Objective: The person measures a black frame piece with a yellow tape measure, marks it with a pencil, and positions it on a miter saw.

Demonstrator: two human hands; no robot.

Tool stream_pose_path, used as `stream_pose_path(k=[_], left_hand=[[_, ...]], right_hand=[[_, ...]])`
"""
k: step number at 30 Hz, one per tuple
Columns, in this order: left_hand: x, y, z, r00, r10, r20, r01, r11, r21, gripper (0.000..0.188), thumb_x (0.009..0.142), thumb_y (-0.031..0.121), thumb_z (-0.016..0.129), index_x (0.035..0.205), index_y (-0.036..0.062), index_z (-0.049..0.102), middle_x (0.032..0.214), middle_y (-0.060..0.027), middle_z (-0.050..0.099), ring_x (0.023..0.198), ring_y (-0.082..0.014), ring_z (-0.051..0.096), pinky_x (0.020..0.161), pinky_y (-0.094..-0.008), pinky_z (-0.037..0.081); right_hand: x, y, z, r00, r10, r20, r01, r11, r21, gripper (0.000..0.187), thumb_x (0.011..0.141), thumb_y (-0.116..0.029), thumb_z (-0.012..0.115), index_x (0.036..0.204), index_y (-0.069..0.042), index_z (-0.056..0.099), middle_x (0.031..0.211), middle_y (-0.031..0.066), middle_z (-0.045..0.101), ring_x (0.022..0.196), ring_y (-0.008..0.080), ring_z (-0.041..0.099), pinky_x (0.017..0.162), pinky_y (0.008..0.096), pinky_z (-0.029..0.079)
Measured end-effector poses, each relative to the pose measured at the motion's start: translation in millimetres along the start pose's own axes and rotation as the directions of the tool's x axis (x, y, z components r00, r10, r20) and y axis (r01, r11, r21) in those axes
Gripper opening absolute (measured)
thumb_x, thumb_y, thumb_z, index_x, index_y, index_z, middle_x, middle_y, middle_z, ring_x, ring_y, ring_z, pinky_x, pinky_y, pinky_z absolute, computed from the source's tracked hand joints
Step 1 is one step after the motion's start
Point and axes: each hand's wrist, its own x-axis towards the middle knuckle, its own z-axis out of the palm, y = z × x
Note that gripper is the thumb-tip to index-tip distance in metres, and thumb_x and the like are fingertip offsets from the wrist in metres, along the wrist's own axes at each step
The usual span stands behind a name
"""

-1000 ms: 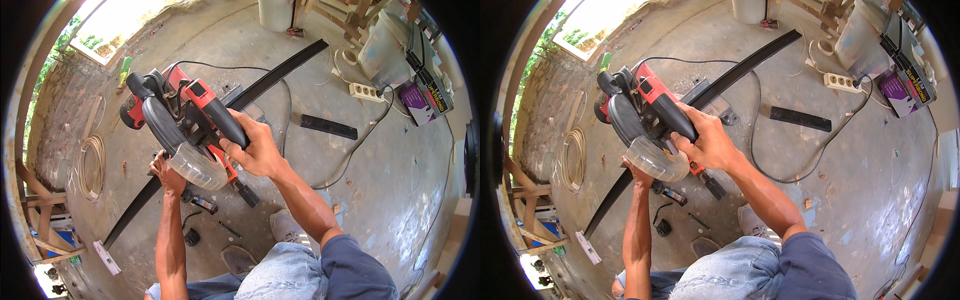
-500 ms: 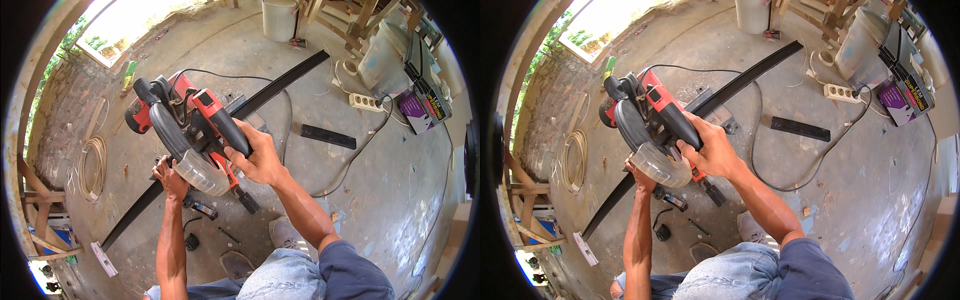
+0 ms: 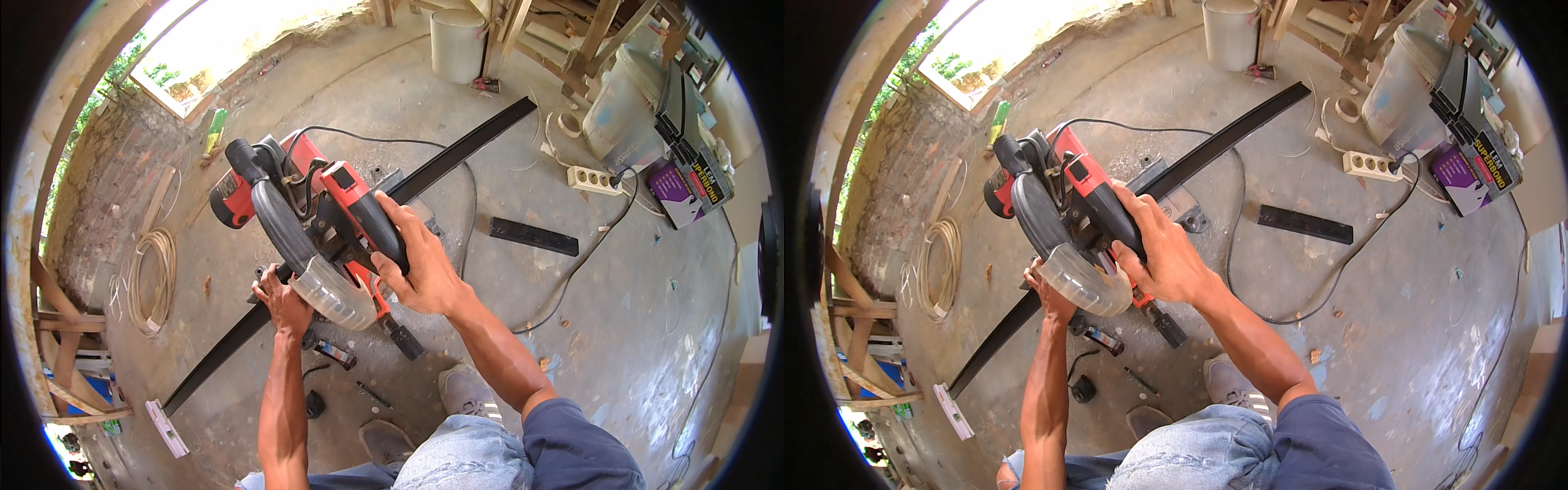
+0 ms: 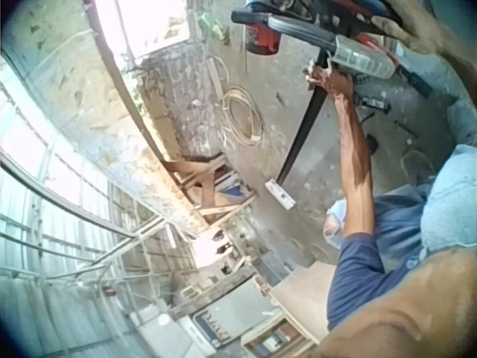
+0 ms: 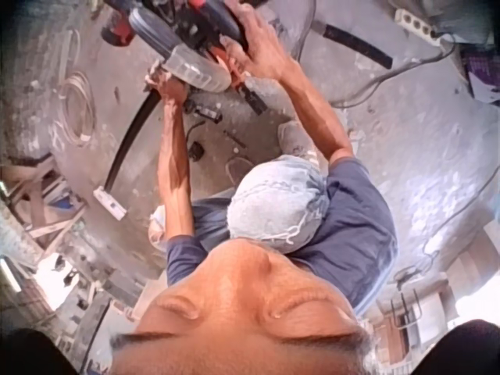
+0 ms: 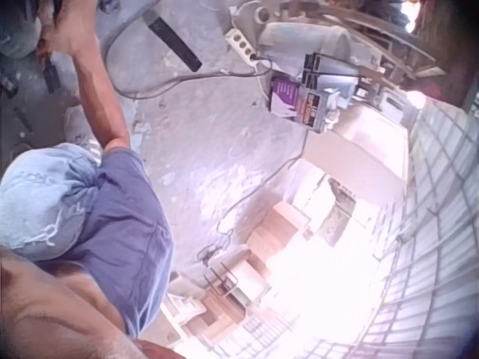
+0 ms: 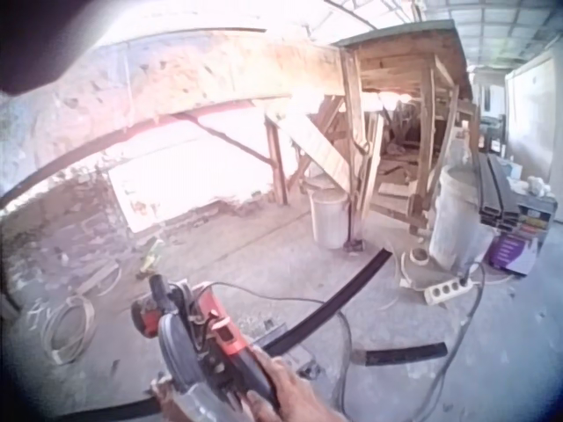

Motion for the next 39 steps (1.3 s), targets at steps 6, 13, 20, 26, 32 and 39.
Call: stream_pose_path(k=[6,13,20,26,32,39], left_hand=[[2,5,-4,1.0,-0.025,-0.019,0.025,1.0,0.001,0.042,0.074,0.035,0.079,0.106,0.0083,0.077,0.147,-0.0236,0.041,0.145,-0.0436,0.03,0.113,-0.0737,0.016],[2,8,-2,0.999,-0.045,-0.004,0.045,0.999,-0.026,0.043,0.073,0.034,0.081,0.111,0.0138,0.078,0.149,-0.0208,0.04,0.144,-0.042,0.031,0.113,-0.0727,0.016],[5,11,-10,1.0,0.031,0.0,-0.031,0.999,-0.008,0.054,0.076,0.036,0.078,0.123,0.0107,0.069,0.146,-0.0202,0.044,0.144,-0.0405,0.032,0.116,-0.0749,0.01],[9,3,-1,0.997,0.056,-0.043,-0.059,0.996,-0.069,0.039,0.074,0.029,0.079,0.107,0.0078,0.078,0.141,-0.0244,0.049,0.138,-0.0411,0.04,0.118,-0.0628,0.02],[7,-1,8,0.996,0.044,-0.082,-0.046,0.999,-0.02,0.039,0.073,0.027,0.079,0.103,0.0025,0.078,0.136,-0.0237,0.054,0.134,-0.039,0.044,0.116,-0.056,0.026],[9,2,6,0.998,0.016,-0.056,-0.017,1.0,-0.008,0.043,0.074,0.029,0.078,0.107,0.0031,0.075,0.135,-0.021,0.054,0.134,-0.0369,0.044,0.116,-0.0558,0.026]], right_hand=[[16,-21,-7,0.979,0.195,0.051,-0.194,0.981,-0.025,0.055,0.078,0.0,0.068,0.129,0.004,0.046,0.112,0.0271,0.065,0.091,0.0413,0.064,0.082,0.0454,0.053],[27,-19,17,0.97,0.21,-0.122,-0.198,0.975,0.099,0.035,0.072,0.005,0.059,0.101,0.001,0.04,0.086,0.0186,0.064,0.072,0.0317,0.063,0.07,0.0421,0.052],[38,-31,10,0.973,0.217,-0.072,-0.208,0.971,0.122,0.047,0.085,-0.007,0.065,0.128,0.004,0.047,0.098,0.0291,0.062,0.088,0.0453,0.061,0.079,0.0478,0.05],[42,-31,10,0.965,0.262,-0.02,-0.261,0.964,0.046,0.041,0.094,-0.023,0.069,0.118,0.007,0.054,0.094,0.031,0.065,0.086,0.0473,0.064,0.078,0.0488,0.051],[70,-29,9,0.91,0.41,0.062,-0.4,0.907,-0.13,0.028,0.085,-0.014,0.068,0.103,0.006,0.06,0.078,0.025,0.067,0.072,0.0371,0.067,0.072,0.0419,0.053],[92,-29,15,0.784,0.591,0.193,-0.621,0.759,0.199,0.061,0.09,-0.053,0.064,0.08,0.007,0.064,0.072,0.0229,0.068,0.073,0.033,0.071,0.072,0.0438,0.055]])
